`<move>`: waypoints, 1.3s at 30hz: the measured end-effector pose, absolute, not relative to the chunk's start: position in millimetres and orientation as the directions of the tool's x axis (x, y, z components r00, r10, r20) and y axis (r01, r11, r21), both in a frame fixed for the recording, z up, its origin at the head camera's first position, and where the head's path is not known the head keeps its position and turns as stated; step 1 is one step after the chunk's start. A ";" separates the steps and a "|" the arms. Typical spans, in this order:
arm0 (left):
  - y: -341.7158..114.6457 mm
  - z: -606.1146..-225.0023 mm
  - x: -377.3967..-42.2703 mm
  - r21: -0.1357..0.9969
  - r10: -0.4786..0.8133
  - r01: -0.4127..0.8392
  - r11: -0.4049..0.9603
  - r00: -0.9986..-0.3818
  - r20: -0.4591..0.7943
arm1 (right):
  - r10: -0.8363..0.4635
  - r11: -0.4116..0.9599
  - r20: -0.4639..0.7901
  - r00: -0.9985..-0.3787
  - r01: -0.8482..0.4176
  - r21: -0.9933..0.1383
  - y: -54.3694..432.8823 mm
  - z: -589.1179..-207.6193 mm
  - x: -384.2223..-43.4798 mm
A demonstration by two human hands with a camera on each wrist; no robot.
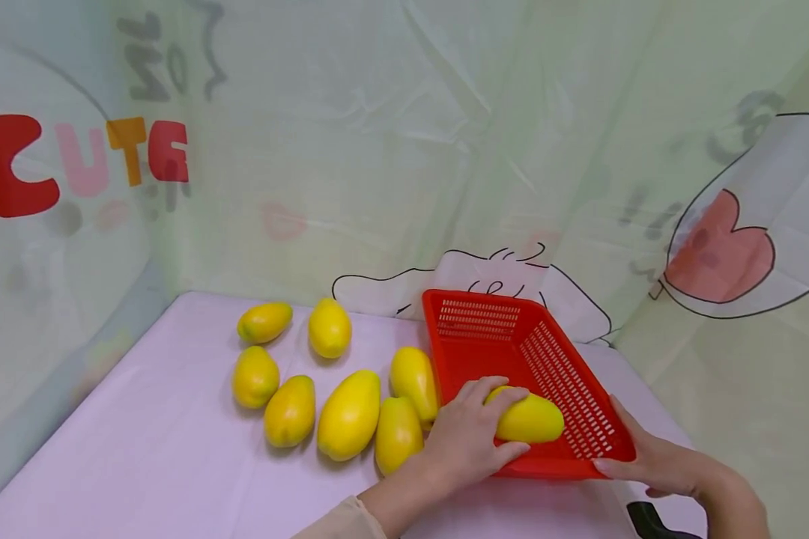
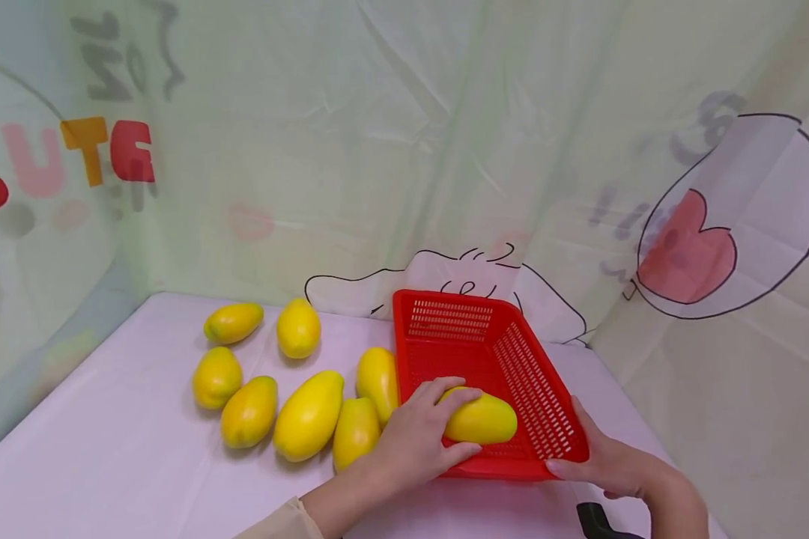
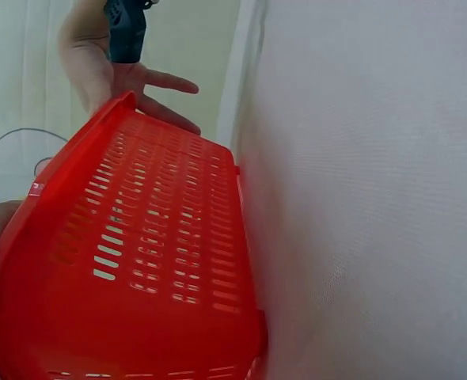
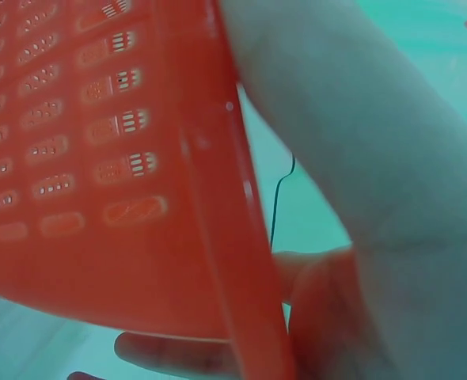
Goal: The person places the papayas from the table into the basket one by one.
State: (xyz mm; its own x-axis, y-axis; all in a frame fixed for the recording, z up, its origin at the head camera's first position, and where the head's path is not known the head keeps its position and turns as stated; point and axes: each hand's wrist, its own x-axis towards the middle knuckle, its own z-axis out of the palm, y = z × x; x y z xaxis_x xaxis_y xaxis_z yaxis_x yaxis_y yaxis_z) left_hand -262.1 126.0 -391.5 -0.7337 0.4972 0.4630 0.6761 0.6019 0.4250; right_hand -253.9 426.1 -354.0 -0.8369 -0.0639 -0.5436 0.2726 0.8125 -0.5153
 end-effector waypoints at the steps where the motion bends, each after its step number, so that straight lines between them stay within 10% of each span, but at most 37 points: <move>1: 124.7 -391.0 -262.3 0.411 0.508 0.672 0.616 -0.737 0.445 | -0.070 0.812 -0.544 -0.836 0.269 -0.518 425.0 -354.2 -255.9; 15: 125.0 -391.6 -265.6 0.186 0.619 0.680 0.709 -0.727 0.297 | -0.078 0.806 -0.590 -0.804 0.297 -0.511 431.7 -361.8 -265.5; 39: 128.8 -388.7 -269.5 0.182 0.674 0.706 0.684 -0.707 0.214 | -0.077 0.756 -0.616 -0.784 0.357 -0.548 435.5 -363.3 -269.5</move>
State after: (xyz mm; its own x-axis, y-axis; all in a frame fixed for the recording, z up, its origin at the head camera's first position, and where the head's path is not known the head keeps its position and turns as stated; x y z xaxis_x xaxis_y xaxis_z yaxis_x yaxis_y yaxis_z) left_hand -269.5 128.8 -388.7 -0.7074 0.6735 0.2144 0.7064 0.6841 0.1816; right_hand -269.5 435.5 -363.3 -0.7839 -0.0770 -0.6162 0.3567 0.7564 -0.5483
